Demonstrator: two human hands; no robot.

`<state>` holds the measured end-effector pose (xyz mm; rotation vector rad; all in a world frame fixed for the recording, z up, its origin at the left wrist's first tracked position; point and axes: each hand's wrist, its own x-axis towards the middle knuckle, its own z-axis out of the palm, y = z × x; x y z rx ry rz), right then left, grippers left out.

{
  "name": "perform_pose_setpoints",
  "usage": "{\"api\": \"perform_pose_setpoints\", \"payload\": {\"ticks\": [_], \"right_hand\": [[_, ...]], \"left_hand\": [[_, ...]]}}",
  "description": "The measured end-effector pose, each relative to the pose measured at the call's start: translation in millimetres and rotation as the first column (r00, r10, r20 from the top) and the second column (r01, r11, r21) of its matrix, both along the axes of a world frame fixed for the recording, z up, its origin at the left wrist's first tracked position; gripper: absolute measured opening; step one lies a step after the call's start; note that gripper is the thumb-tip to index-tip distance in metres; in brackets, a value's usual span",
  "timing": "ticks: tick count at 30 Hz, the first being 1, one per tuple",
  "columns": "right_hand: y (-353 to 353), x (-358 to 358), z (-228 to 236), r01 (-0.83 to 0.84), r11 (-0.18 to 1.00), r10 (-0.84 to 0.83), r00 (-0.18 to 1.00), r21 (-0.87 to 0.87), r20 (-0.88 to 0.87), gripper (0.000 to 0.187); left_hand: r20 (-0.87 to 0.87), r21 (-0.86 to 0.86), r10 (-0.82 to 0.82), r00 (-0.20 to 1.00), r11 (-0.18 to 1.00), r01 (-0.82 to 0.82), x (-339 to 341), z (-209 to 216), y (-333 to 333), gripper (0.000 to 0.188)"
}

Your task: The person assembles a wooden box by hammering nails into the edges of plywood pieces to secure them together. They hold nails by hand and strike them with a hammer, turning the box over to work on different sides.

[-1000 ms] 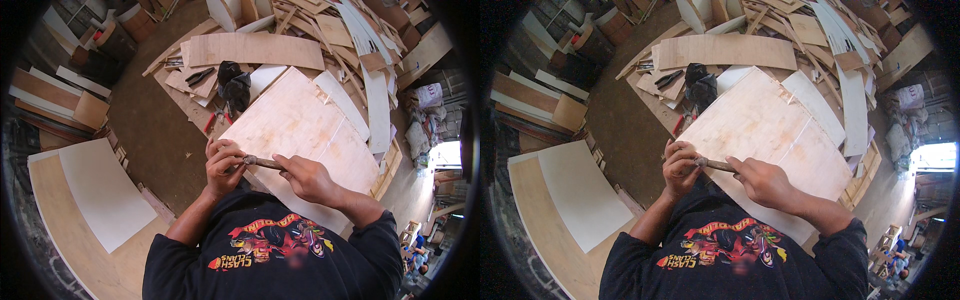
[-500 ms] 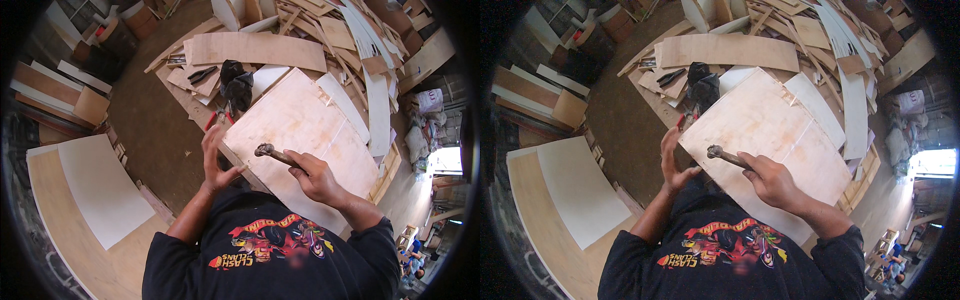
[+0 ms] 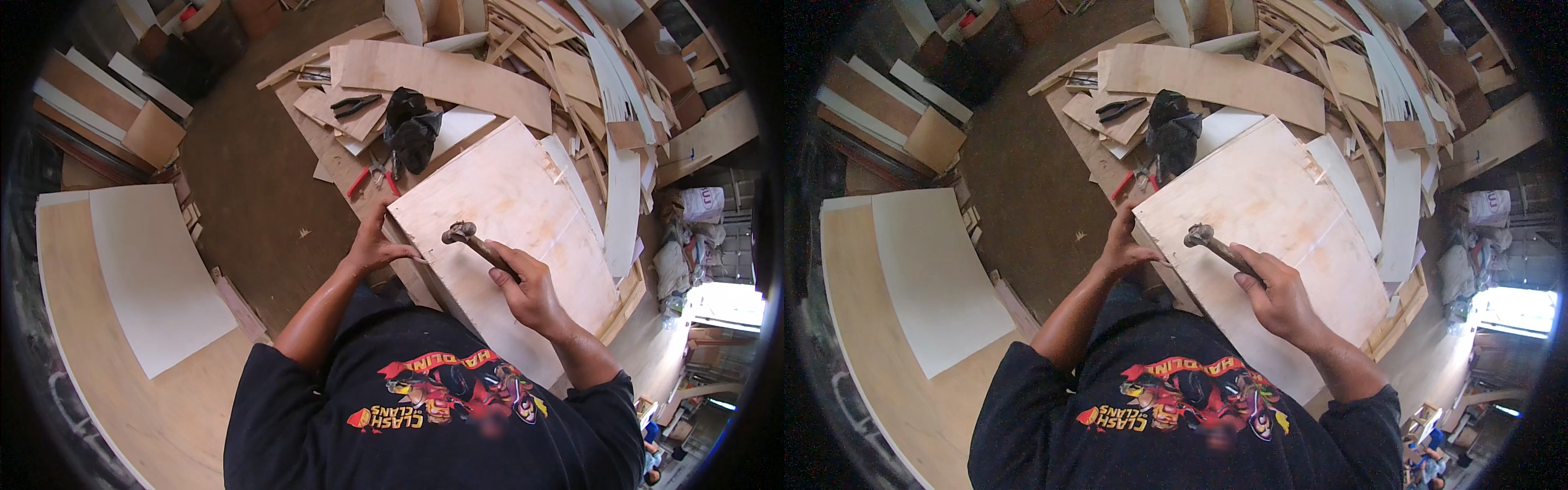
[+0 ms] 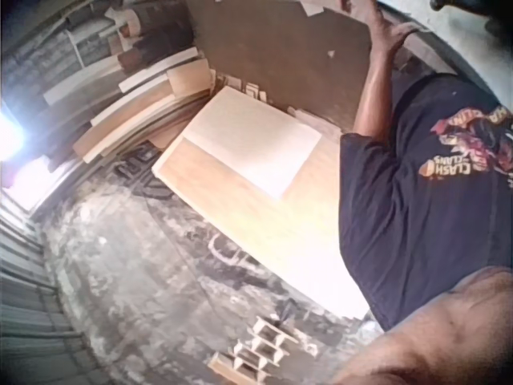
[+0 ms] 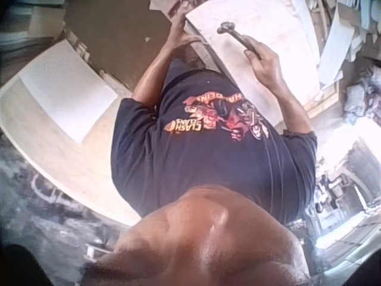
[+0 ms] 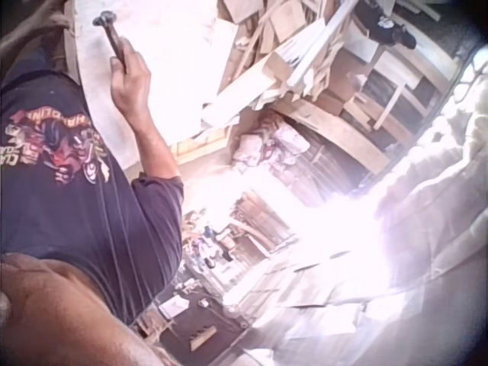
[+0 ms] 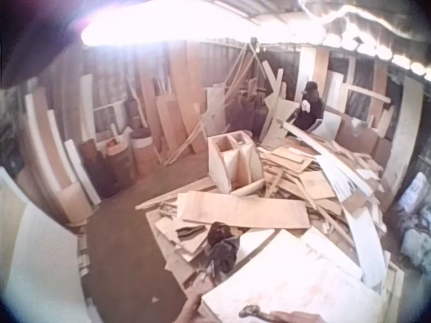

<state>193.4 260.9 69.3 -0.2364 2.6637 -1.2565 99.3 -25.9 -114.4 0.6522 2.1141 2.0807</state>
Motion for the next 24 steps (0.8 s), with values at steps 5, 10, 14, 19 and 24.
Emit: {"api": "perform_pose_setpoints", "payload": {"ticks": [5,10,14,19,24], "right_hand": [[-8,2,2,0.010,0.999,-0.010,1.000,-0.038,-0.009,0.041],[-6,2,5,0.075,0.997,-0.073,0.996,-0.029,0.050,0.037],[-4,3,4,0.098,0.995,-0.096,0.992,-0.030,0.082,0.038],[-6,4,3,0.080,0.994,-0.076,0.995,-0.068,0.065,0.038],[-5,5,1,0.063,0.996,-0.058,0.995,-0.070,0.076,0.039]], "left_hand": [[0.021,-0.069,0.002,1.000,0.998,-0.001,-5,-8,3,0.100],[-0.197,0.264,0.316,0.928,0.929,-0.260,7,38,13,0.082],[-0.456,-0.118,0.220,0.863,0.946,-0.303,14,71,1,0.048],[-0.464,-0.286,0.086,0.882,0.927,-0.242,17,88,9,0.014],[-0.445,-0.304,0.050,0.894,0.931,-0.204,15,90,9,0.015]]}}
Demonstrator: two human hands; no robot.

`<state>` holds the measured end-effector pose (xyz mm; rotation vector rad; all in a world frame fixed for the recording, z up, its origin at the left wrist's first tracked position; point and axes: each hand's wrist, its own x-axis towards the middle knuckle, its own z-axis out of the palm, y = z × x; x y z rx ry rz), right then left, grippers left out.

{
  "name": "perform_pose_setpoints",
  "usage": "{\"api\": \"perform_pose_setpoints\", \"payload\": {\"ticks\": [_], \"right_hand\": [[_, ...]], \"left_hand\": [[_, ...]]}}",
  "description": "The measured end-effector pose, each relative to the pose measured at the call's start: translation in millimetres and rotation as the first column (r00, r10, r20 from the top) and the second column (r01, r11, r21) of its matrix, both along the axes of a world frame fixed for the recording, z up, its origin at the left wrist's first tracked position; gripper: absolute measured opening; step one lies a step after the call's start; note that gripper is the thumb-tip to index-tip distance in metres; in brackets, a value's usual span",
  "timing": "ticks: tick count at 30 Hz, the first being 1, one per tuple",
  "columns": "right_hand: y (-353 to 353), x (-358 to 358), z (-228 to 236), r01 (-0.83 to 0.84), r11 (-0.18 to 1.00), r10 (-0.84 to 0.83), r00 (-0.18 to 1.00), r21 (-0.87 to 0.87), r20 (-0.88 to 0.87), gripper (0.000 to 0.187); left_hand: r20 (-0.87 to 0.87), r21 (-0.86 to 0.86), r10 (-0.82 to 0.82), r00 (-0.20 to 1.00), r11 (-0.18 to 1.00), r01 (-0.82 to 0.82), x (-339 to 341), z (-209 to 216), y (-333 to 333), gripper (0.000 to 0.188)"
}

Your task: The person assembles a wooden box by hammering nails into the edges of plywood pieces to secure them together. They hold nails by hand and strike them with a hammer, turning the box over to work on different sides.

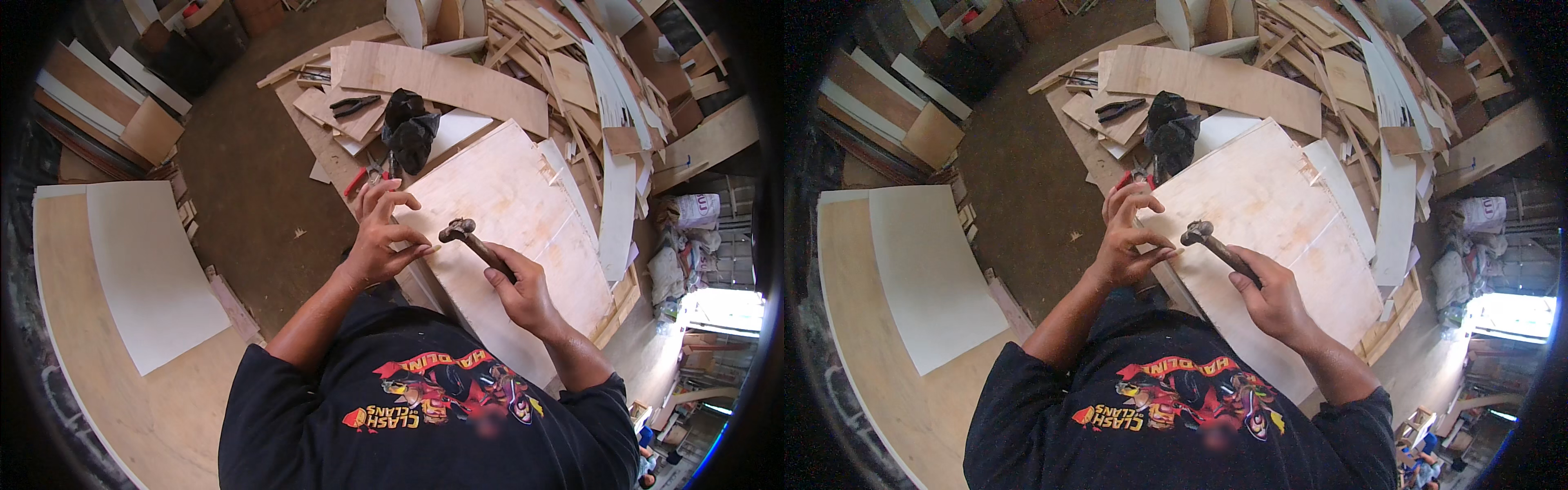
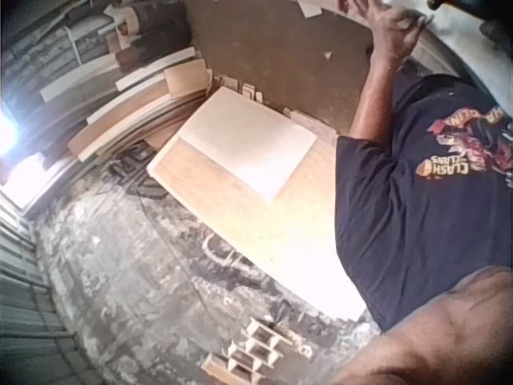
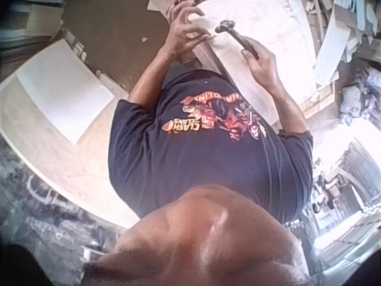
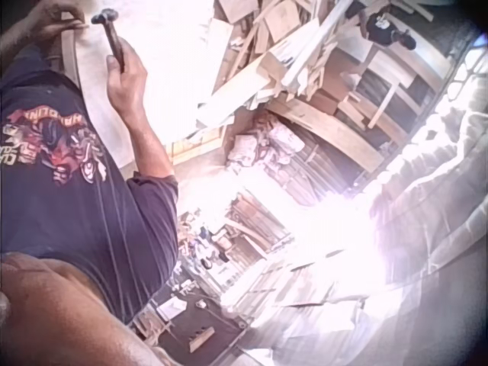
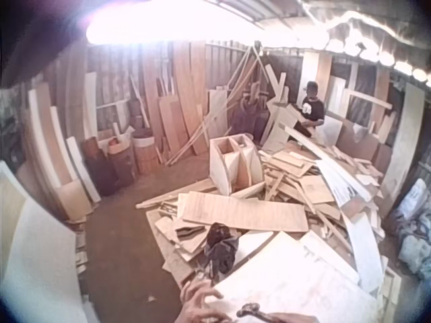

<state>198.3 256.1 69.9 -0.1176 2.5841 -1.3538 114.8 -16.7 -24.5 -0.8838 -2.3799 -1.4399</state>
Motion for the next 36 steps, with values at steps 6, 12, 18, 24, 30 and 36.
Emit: {"api": "perform_pose_setpoints", "payload": {"ticks": [6,12,18,24,30,36], "right_hand": [[-5,1,1,-0.046,0.999,0.046,0.998,0.000,-0.034,0.039],[-7,2,-2,-0.076,0.997,0.079,0.990,0.034,-0.114,0.039],[-9,4,-1,-0.086,0.993,0.098,0.980,0.075,-0.172,0.042],[-10,5,1,-0.116,0.978,0.152,0.965,0.172,-0.216,0.047],[-12,5,-2,-0.124,0.970,0.182,0.940,0.211,-0.287,0.051],[-12,7,-4,-0.112,0.958,0.203,0.914,0.263,-0.352,0.051]], "left_hand": [[0.024,-0.044,0.023,0.999,0.999,-0.022,2,6,0,0.018],[0.116,0.025,-0.079,0.990,0.997,0.076,1,-1,-5,0.029],[0.203,0.091,-0.162,0.966,0.985,0.146,-2,-9,-8,0.046],[0.130,0.164,-0.081,0.988,0.985,0.059,-5,-10,-7,0.094],[0.260,0.179,-0.102,0.960,0.982,0.056,-7,-42,-9,0.129],[0.272,0.155,-0.134,0.953,0.984,0.094,-10,-47,-9,0.127]]}}
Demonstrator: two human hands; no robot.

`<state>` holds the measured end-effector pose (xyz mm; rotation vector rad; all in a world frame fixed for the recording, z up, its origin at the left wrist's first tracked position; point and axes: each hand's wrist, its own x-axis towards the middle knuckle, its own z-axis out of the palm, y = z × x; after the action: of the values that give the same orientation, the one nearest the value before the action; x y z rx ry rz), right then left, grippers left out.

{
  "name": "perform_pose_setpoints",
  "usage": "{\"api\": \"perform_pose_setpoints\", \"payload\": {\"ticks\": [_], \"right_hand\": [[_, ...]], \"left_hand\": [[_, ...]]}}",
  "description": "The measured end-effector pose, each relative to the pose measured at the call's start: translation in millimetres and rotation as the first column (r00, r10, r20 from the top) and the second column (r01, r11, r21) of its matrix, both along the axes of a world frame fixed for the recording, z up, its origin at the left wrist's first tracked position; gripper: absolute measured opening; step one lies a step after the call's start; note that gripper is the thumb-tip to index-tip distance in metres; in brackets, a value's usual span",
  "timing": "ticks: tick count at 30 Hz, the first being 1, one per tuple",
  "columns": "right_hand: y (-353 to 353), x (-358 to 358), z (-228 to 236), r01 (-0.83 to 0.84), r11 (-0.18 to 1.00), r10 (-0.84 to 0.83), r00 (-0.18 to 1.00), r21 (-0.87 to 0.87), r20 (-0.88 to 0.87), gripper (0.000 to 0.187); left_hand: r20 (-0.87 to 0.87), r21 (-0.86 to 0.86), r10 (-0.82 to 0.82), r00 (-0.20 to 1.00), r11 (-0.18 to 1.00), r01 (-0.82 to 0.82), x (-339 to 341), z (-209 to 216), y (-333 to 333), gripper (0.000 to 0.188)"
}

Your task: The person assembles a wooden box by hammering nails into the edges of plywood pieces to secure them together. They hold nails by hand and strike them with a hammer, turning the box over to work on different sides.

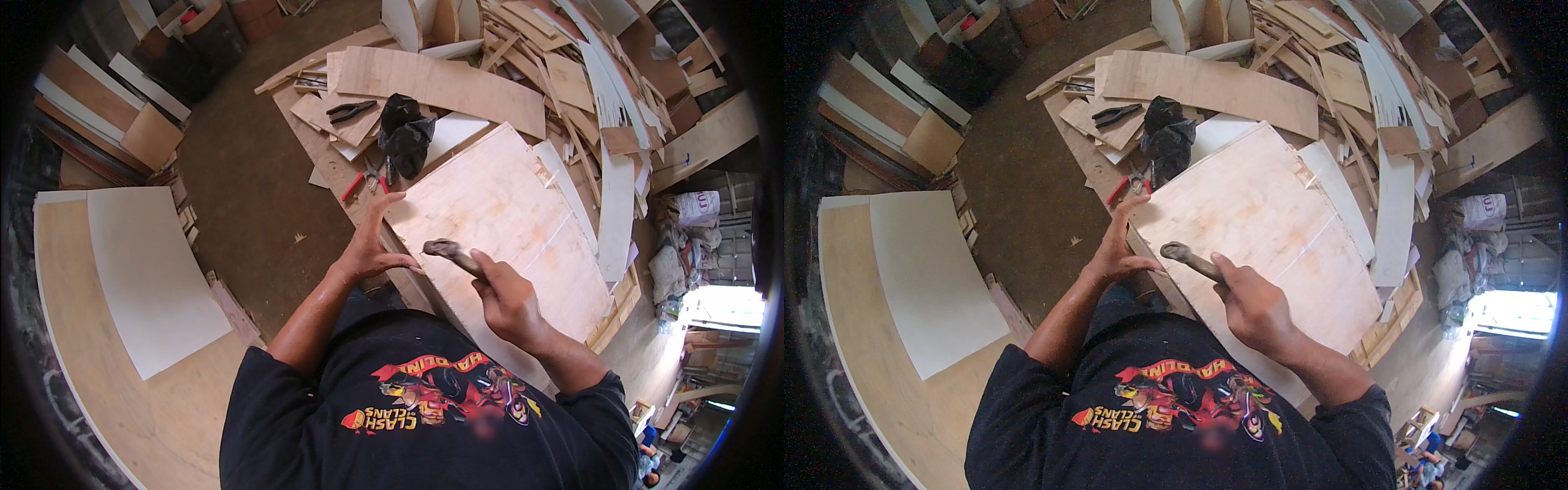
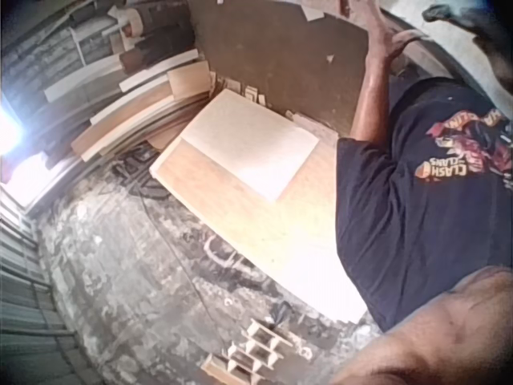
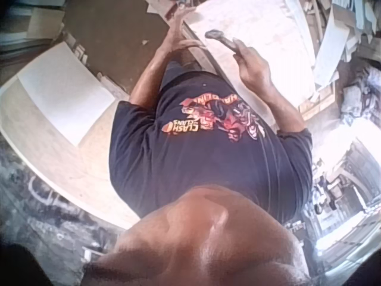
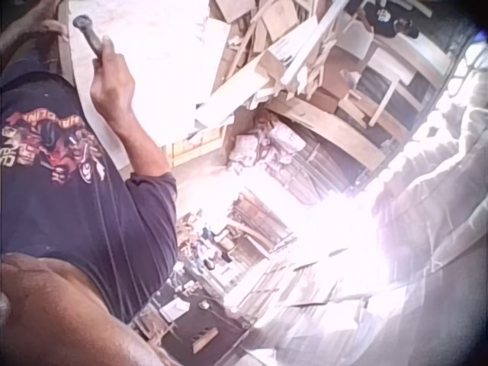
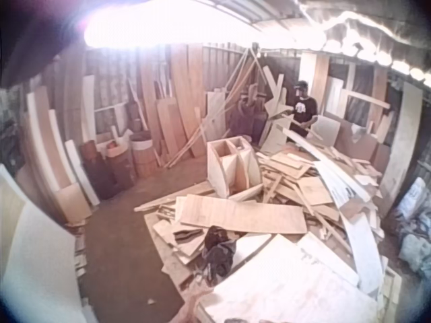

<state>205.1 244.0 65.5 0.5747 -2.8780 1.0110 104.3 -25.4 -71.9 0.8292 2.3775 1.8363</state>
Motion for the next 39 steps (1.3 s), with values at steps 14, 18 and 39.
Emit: {"api": "perform_pose_setpoints", "payload": {"ticks": [14,18,39], "right_hand": [[2,-1,0,0.028,0.999,-0.028,1.000,-0.034,0.009,0.055],[3,-1,-7,-0.043,0.999,0.041,0.993,0.018,0.108,0.055],[3,-5,-2,-0.067,0.995,0.061,0.994,0.068,0.089,0.054]], "left_hand": [[-0.122,-0.003,0.050,0.991,0.999,-0.050,-6,-22,1,0.119],[-0.158,0.012,0.059,0.986,0.998,-0.058,-7,-23,1,0.117],[-0.126,0.015,0.057,0.990,0.998,-0.055,-10,-26,1,0.114]]}}
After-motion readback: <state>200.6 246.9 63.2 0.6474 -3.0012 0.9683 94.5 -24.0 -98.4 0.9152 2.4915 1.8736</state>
